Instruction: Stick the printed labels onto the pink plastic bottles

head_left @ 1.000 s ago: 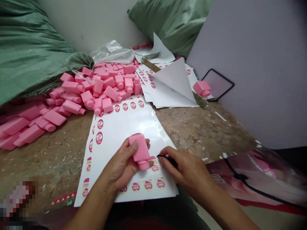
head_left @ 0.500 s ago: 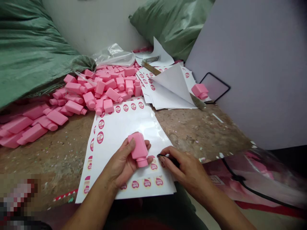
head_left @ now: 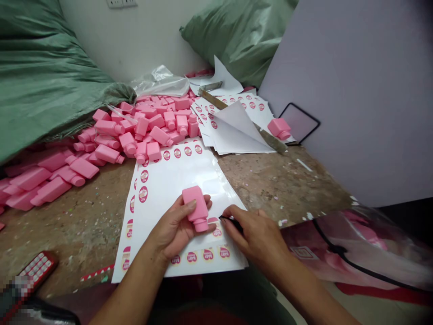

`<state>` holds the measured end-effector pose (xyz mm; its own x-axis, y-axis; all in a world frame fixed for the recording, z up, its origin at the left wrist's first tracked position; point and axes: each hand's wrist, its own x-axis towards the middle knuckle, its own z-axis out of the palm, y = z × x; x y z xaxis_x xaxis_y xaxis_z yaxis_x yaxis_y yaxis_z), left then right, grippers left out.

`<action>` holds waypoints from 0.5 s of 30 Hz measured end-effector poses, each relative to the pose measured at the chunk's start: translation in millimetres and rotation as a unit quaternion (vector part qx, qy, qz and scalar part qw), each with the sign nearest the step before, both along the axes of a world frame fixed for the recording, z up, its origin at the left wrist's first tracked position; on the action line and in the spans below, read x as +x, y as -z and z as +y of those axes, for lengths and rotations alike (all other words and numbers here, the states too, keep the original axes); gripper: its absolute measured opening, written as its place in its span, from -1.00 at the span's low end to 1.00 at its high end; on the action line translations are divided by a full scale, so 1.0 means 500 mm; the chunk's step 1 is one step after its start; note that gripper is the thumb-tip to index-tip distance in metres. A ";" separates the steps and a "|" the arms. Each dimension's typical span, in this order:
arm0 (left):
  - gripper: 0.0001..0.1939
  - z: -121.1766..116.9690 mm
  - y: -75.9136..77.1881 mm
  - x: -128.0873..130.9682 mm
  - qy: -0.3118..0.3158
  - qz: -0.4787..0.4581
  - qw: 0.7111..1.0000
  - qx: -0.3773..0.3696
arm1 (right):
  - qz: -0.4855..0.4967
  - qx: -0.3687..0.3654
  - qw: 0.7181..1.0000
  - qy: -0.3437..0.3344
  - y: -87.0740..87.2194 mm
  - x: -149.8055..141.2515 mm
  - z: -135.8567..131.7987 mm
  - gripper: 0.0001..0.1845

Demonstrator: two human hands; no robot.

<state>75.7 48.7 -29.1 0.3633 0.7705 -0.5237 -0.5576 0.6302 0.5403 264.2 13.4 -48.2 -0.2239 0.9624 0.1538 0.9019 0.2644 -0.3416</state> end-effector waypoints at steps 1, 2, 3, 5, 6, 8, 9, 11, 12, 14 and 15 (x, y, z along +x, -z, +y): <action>-0.66 0.001 0.000 0.000 0.002 0.002 1.000 0.001 | 0.006 -0.002 1.000 0.003 0.000 0.000 0.001 -0.85; -0.66 0.002 -0.001 0.001 0.004 0.003 1.000 0.002 | 0.015 -0.007 1.000 0.007 0.000 0.001 0.002 -0.85; -0.67 0.002 -0.001 0.001 0.004 0.004 1.000 0.002 | 0.028 -0.016 0.999 0.009 -0.001 0.003 0.003 -0.85; -0.66 0.002 0.000 0.001 0.003 0.003 1.000 -0.001 | 0.065 -0.047 0.997 0.014 -0.001 0.009 0.005 -0.85; -0.66 0.002 0.001 0.001 0.001 0.002 1.000 -0.002 | 0.082 -0.062 0.995 0.017 -0.002 0.012 0.005 -0.85; -0.66 0.001 0.002 0.001 -0.002 -0.005 1.000 -0.003 | 0.092 -0.070 0.993 0.022 -0.002 0.016 0.005 -0.84; -0.66 0.000 0.003 0.001 -0.003 -0.010 1.000 -0.003 | 0.085 -0.061 0.994 0.021 -0.002 0.017 0.004 -0.84; -0.68 -0.001 0.005 0.000 -0.005 -0.020 1.000 0.003 | 0.056 -0.033 0.998 0.008 -0.003 0.014 0.002 -0.82; -0.68 -0.001 0.006 0.000 -0.006 -0.023 1.000 0.006 | 0.041 -0.022 0.999 0.001 -0.002 0.012 0.001 -0.81; -0.69 -0.001 0.008 -0.001 -0.006 -0.026 1.000 0.010 | 0.017 -0.009 1.000 -0.005 -0.001 0.006 -0.002 -0.81; -0.69 -0.001 0.008 -0.002 -0.005 -0.027 1.000 0.010 | 0.008 -0.004 1.000 -0.004 0.000 0.003 -0.002 -0.81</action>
